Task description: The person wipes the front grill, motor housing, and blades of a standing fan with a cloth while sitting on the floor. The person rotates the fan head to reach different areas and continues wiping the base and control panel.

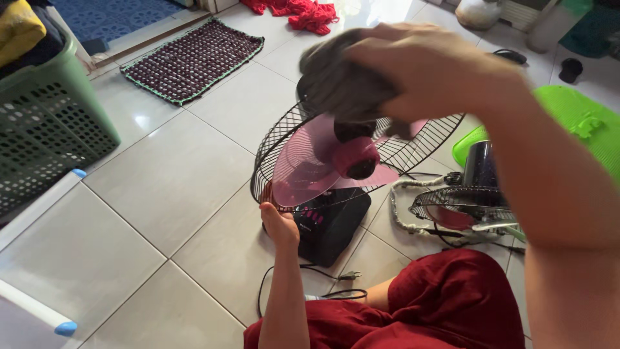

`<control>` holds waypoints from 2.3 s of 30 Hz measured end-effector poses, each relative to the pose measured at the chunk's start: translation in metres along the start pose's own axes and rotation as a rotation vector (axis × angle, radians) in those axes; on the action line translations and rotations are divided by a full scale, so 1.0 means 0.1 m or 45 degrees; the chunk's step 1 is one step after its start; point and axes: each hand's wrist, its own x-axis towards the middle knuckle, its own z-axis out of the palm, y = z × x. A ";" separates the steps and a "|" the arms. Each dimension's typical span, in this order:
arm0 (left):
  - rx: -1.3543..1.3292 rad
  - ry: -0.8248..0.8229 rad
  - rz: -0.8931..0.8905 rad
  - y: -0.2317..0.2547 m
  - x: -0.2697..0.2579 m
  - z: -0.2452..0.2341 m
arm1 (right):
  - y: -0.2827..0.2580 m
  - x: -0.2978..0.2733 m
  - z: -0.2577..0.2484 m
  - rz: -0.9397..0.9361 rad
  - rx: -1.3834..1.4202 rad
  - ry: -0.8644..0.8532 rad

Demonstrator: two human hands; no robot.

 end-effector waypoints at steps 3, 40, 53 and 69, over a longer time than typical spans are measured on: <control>-0.111 -0.096 0.104 -0.05 -0.06 0.04 | 0.45 -0.37 -0.02 0.071 0.151 0.035; -0.262 0.005 -0.140 0.02 0.03 -0.05 | 0.67 -1.55 3.92 1.462 1.951 0.907; -0.318 -0.090 -0.230 -0.03 -0.10 -0.04 | -0.39 -1.70 3.62 1.541 1.353 1.450; -0.253 -0.077 -0.213 -0.18 -0.16 -0.06 | -0.81 -1.00 3.79 0.802 0.652 0.287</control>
